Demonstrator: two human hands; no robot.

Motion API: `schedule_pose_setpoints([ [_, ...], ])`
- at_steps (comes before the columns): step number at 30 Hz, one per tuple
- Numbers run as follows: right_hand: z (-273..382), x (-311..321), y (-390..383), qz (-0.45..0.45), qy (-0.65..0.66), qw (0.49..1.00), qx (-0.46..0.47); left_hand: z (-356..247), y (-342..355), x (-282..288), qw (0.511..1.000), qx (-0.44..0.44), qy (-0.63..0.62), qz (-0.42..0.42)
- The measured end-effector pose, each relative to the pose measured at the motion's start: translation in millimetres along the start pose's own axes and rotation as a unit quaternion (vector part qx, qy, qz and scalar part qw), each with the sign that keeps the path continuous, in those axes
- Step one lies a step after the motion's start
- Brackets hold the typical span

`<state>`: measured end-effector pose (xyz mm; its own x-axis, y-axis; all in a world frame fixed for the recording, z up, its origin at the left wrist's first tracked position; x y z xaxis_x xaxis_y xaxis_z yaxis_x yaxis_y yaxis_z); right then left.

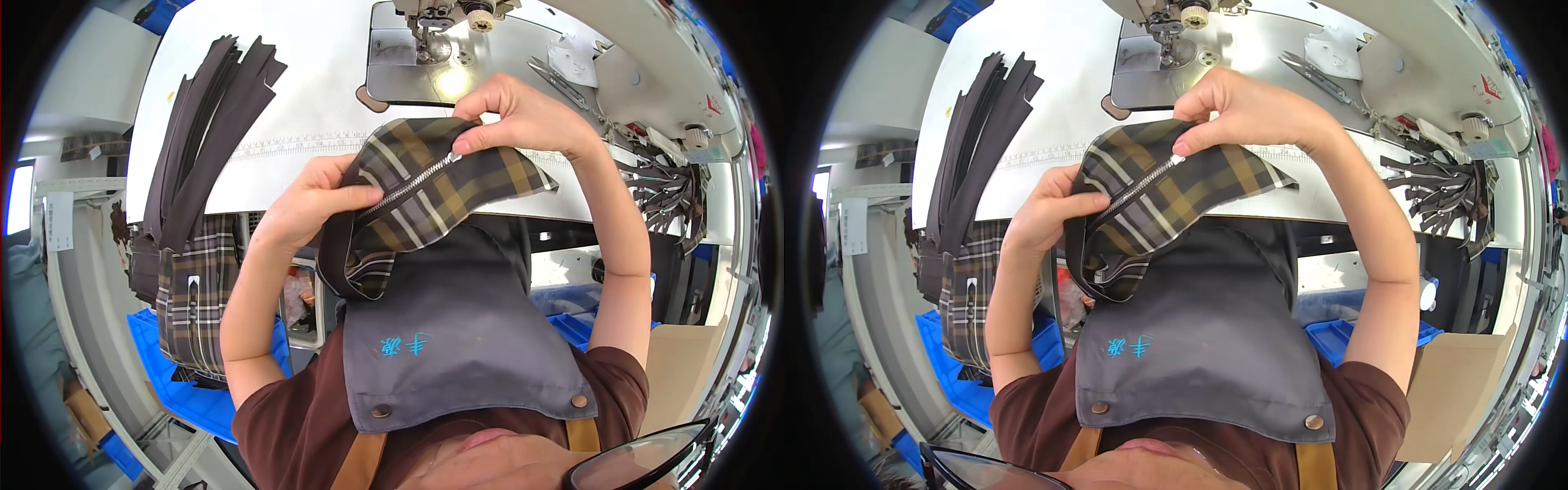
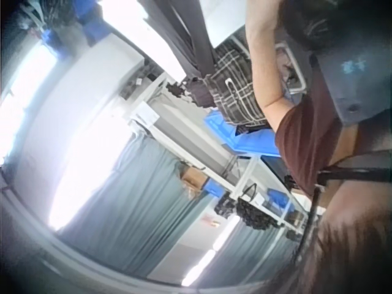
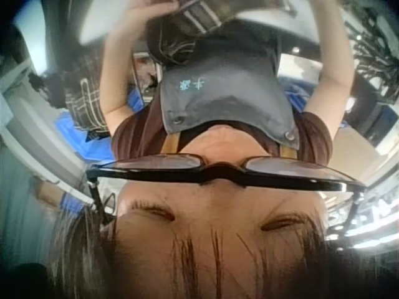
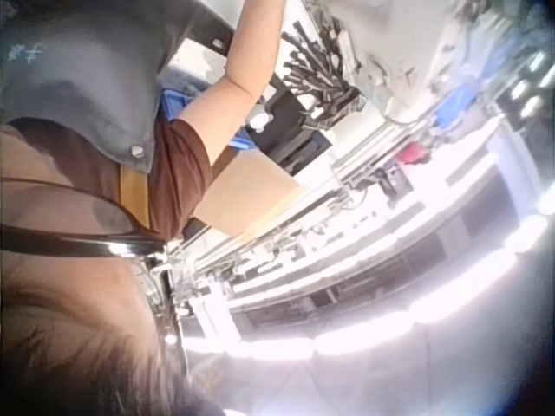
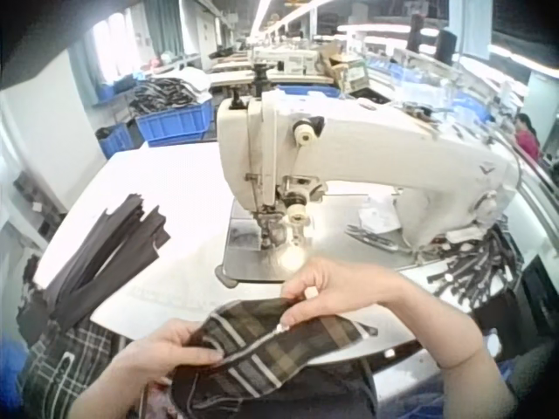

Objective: The person aligns a zipper onto a plaid fabric pouch and sews it using an industrial sewing machine. They handle the fabric and zipper with both hands to guide them under the needle, then inspect the finished seam and the zipper functionality.

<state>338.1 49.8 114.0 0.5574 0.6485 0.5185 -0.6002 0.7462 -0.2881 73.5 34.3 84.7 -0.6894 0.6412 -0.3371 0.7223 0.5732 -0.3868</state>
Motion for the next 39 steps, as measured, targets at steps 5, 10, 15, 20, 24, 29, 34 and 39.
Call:
schedule_pose_setpoints([
  [5, -6, 0, -10, -0.115, 0.098, 0.986, 0.078, -9, -10, 11, 0.993, 0.014, 0.116, -0.01],
  [10, 12, -3, -15, -0.131, 0.157, 0.975, 0.089, -72, -47, 3, 0.851, -0.195, 0.472, -0.121],
  [15, 27, -32, -39, -0.381, -0.445, 0.762, 0.274, -69, -46, -9, 0.513, -0.361, 0.761, -0.166],
  [20, -1, -90, -67, -0.285, -0.397, 0.868, 0.084, 26, -19, 18, 0.64, -0.194, 0.731, -0.133],
  [24, -9, -64, -95, -0.302, -0.283, 0.908, 0.059, 23, -15, 18, 0.614, -0.314, 0.705, -0.167],
  [29, -70, 1, -77, -0.457, -0.326, 0.827, -0.037, 24, 36, -34, 0.706, -0.433, 0.531, -0.178],
  [34, -105, 3, -56, -0.462, -0.395, 0.792, -0.052, 11, 67, -55, 0.809, -0.278, 0.509, -0.097],
  [39, -102, 6, -60, -0.446, -0.349, 0.816, -0.116, -1, 88, -55, 0.783, -0.212, 0.583, -0.043],
])
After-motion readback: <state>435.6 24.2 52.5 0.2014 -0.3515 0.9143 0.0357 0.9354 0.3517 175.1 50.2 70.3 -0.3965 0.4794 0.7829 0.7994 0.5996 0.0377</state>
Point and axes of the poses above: each hand's wrist, its own y-axis towards the middle knuckle, its own x-axis out of the back of the hand, z = x × y, the point moved 1 cm from there along y, towards the middle knuckle
